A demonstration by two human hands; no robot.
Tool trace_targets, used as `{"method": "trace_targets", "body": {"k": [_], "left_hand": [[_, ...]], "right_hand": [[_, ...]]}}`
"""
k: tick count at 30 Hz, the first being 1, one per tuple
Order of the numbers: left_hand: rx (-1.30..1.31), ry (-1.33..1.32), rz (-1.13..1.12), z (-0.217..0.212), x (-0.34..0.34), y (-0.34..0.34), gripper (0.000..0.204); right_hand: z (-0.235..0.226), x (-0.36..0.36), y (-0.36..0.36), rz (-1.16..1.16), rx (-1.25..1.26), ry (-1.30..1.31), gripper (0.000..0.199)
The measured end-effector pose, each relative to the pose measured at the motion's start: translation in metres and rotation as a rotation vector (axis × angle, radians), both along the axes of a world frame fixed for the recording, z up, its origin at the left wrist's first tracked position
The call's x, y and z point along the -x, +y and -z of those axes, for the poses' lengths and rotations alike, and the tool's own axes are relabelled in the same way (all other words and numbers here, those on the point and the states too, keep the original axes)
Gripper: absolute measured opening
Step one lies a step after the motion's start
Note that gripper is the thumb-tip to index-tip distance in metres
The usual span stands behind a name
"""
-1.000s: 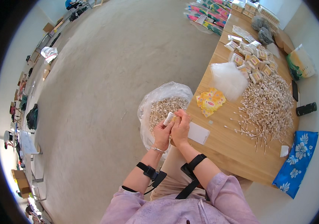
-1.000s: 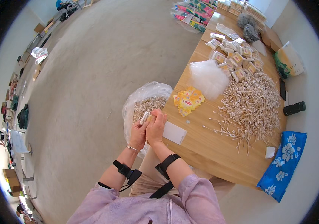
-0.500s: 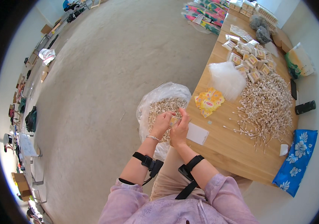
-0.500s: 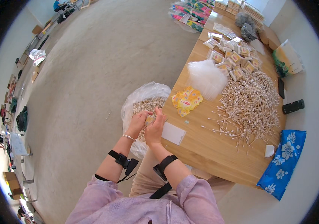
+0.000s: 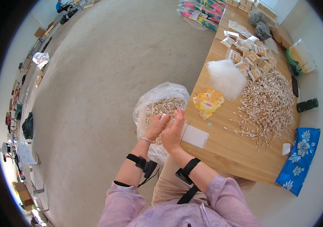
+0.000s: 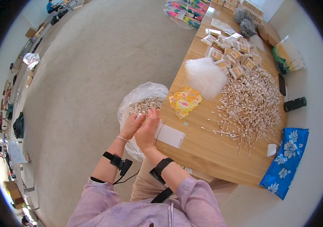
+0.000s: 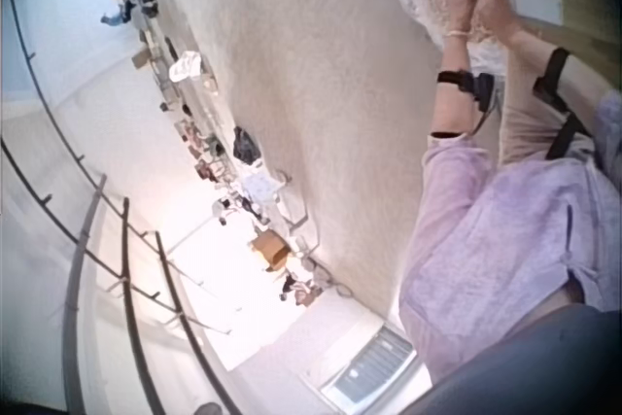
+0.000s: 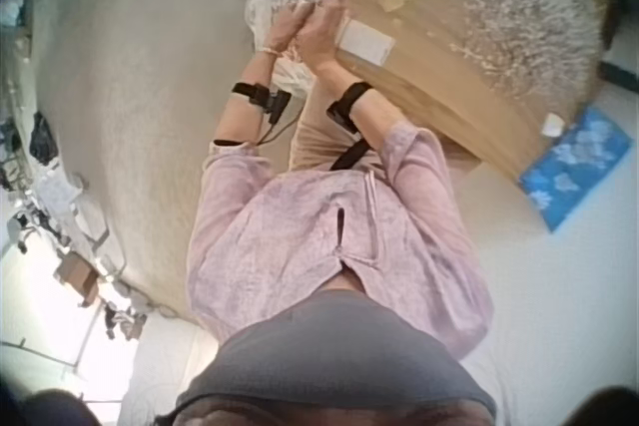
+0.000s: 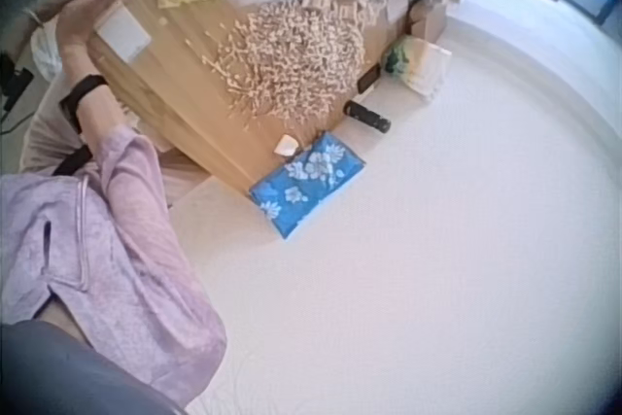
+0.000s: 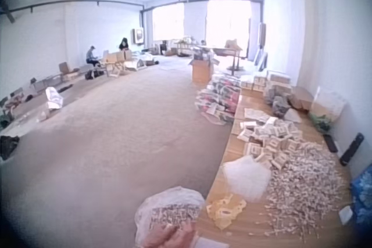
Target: The recorder is placing small bundles of cotton swabs into small clear plastic bags.
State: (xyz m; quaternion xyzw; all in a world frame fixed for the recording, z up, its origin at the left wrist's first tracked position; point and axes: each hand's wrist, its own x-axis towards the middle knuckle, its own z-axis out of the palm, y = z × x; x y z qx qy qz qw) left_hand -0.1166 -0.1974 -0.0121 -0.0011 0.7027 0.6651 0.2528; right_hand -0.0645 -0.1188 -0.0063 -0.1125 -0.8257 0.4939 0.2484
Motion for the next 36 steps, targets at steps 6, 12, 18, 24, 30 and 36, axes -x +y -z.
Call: {"method": "trace_targets", "body": {"k": [6,12,18,24,30,36], "left_hand": [[-0.036,0.084,-0.162,0.006,0.011,-0.032,0.028],[-0.024,0.244,-0.259,-0.038,-0.005,-0.048,0.031],[-0.033,0.337,-0.452,-0.059,-0.059,0.021,0.03],[-0.265,0.347,-0.447,-0.069,-0.096,0.083,0.03],[-0.494,-0.068,-0.179,-0.079,-0.138,0.123,0.025],[-0.4,-0.149,0.74,-0.11,-0.138,0.123,0.033]], "right_hand": [[-0.014,0.009,-0.024,-0.073,-0.143,0.002,0.049],[-0.021,0.013,0.0,-0.056,0.46,-0.076,0.054],[-0.06,-0.016,0.031,-0.253,0.474,-0.269,0.075],[-0.093,-0.051,0.078,-0.109,0.034,-0.13,0.042],[-0.1,-0.096,0.145,-0.04,-0.241,-0.217,0.029],[-0.136,-0.142,0.207,-0.411,-0.445,-0.057,0.017]]}}
